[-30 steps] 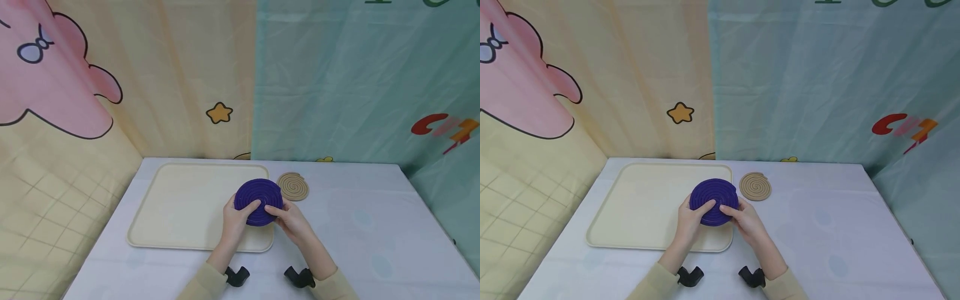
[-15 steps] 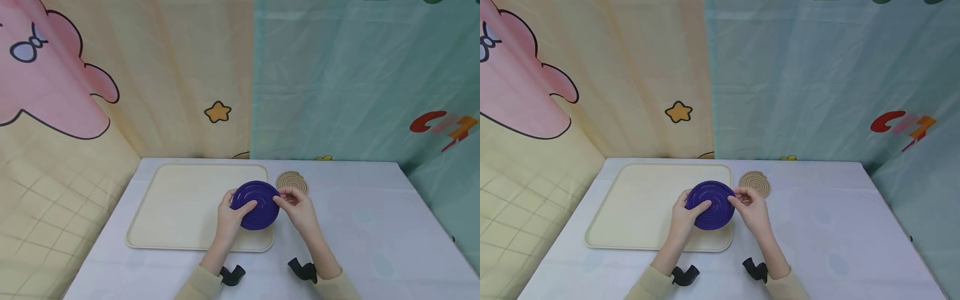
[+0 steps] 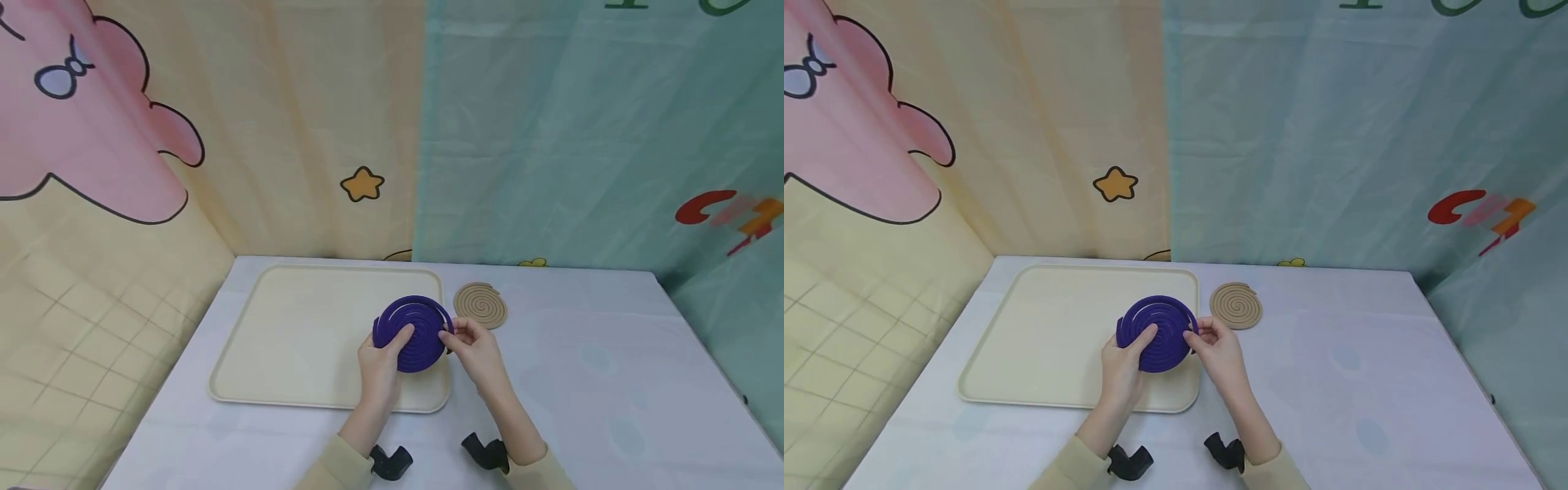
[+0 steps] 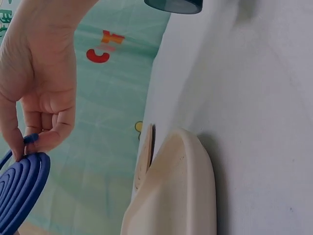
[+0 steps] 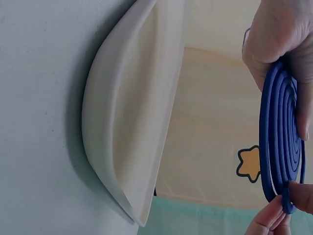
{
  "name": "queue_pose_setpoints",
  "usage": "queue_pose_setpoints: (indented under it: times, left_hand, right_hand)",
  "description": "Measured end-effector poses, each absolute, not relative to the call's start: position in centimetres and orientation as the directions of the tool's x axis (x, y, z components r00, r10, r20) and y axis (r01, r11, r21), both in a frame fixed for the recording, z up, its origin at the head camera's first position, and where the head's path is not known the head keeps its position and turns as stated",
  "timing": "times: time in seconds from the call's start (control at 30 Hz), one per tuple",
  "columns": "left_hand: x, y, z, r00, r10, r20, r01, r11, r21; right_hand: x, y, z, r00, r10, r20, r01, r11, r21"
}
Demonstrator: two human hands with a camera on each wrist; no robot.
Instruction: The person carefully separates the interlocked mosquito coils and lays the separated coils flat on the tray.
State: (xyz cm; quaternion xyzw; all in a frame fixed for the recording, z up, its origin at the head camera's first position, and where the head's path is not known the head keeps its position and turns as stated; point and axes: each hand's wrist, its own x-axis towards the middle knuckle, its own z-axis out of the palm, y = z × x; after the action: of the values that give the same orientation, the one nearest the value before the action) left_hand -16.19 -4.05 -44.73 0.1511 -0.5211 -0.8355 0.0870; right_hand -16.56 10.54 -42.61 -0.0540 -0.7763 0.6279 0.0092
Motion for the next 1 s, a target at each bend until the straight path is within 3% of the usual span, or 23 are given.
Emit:
queue_pose_setpoints:
  times: [0.27,0.43,0.53,0.63,0.87,1.0]
  left_hand:
    - [-16.0,-5.5,-44.9,-0.993,-0.086,-0.078,-0.076,-0.031,0.997]
    - [-16.1,-6.6,-44.7,-0.995,0.074,-0.062,-0.056,0.085,0.995]
    - [-16.0,-7.0,-44.5,-0.991,0.119,-0.068,-0.057,0.088,0.994]
    - [-15.9,-7.2,-44.3,-0.990,0.124,-0.066,-0.059,0.058,0.997]
    - [-15.7,-6.6,-45.0,-0.995,0.059,-0.080,-0.092,-0.230,0.969]
    - [-15.7,-6.5,-45.5,-0.998,0.013,-0.065,-0.066,-0.242,0.968]
  right_hand:
    - [-16.7,11.7,-41.6,-0.999,0.032,0.017,-0.004,0.367,-0.930]
    - [-16.3,11.8,-41.4,-0.988,-0.035,0.152,-0.150,0.477,-0.866]
    - [-16.2,11.8,-41.5,-0.986,-0.043,0.158,-0.161,0.444,-0.882]
    - [-16.3,11.9,-41.7,-0.997,-0.006,0.074,-0.072,0.348,-0.935]
    - [-16.0,10.7,-42.5,-0.990,0.102,-0.103,0.107,0.037,-0.994]
    - [-15.8,10.0,-42.9,-0.985,0.119,-0.122,0.123,-0.001,-0.992]
